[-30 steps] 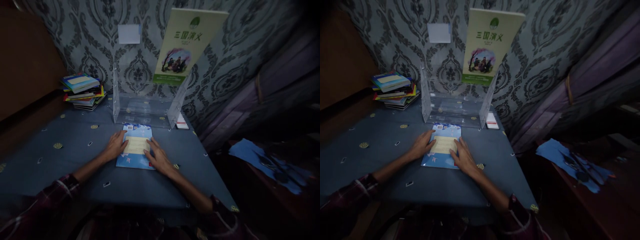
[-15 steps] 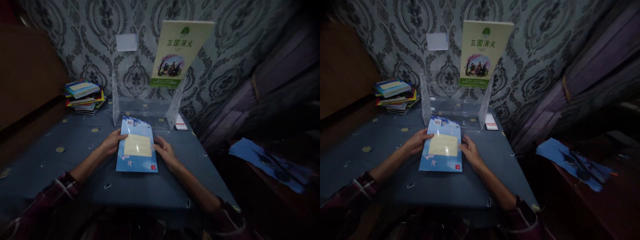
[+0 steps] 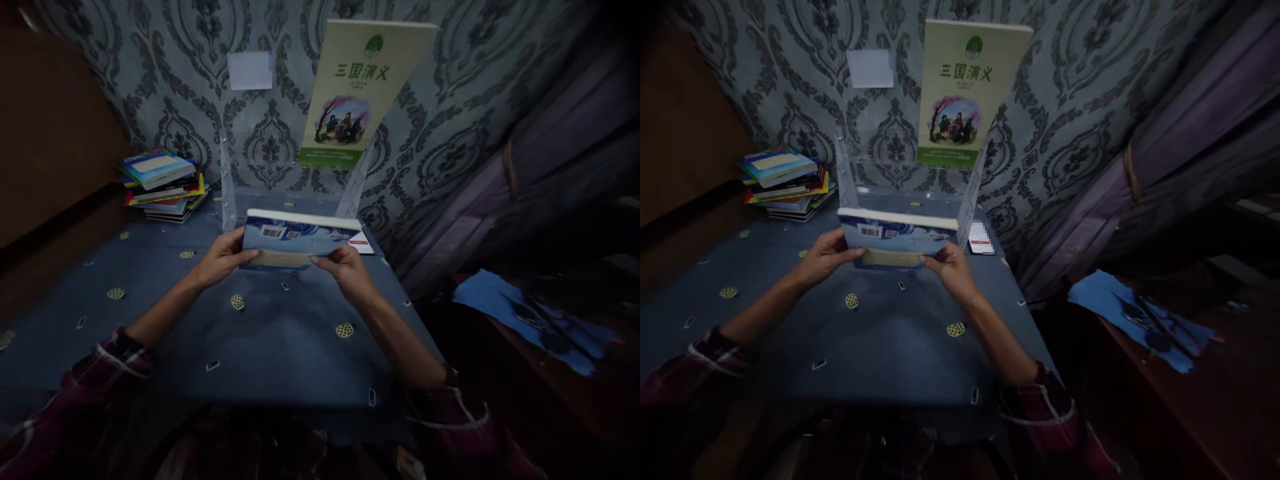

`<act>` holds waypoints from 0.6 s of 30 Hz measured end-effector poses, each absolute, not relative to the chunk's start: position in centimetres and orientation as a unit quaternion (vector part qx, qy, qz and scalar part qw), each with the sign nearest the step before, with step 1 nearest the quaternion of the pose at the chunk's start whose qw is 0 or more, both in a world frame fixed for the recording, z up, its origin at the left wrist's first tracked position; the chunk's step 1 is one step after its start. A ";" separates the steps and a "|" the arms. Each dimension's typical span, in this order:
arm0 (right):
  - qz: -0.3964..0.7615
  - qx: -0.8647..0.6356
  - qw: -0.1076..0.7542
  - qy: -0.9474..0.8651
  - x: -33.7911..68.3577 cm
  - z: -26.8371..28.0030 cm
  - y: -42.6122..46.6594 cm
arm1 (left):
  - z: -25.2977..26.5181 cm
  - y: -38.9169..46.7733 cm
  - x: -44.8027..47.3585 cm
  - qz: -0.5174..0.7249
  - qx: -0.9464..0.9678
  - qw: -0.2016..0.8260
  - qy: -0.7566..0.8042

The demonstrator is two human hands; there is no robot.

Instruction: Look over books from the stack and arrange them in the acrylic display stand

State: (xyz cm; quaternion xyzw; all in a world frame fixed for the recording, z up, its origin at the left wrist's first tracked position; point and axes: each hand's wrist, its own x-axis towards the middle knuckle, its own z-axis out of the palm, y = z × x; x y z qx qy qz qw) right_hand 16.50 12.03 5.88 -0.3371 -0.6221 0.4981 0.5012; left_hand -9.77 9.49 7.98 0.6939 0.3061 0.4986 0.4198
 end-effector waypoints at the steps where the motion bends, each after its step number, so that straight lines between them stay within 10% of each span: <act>1: 0.490 -0.340 0.494 -0.633 16.6 5.6 11.8 | 7.5 9.5 -10.0 0.493 0.698 0.412 0.315; 18: 0.175 -0.227 0.350 -0.892 18.1 -4.7 10.1 | -1.0 5.7 -13.3 0.143 0.927 0.092 0.333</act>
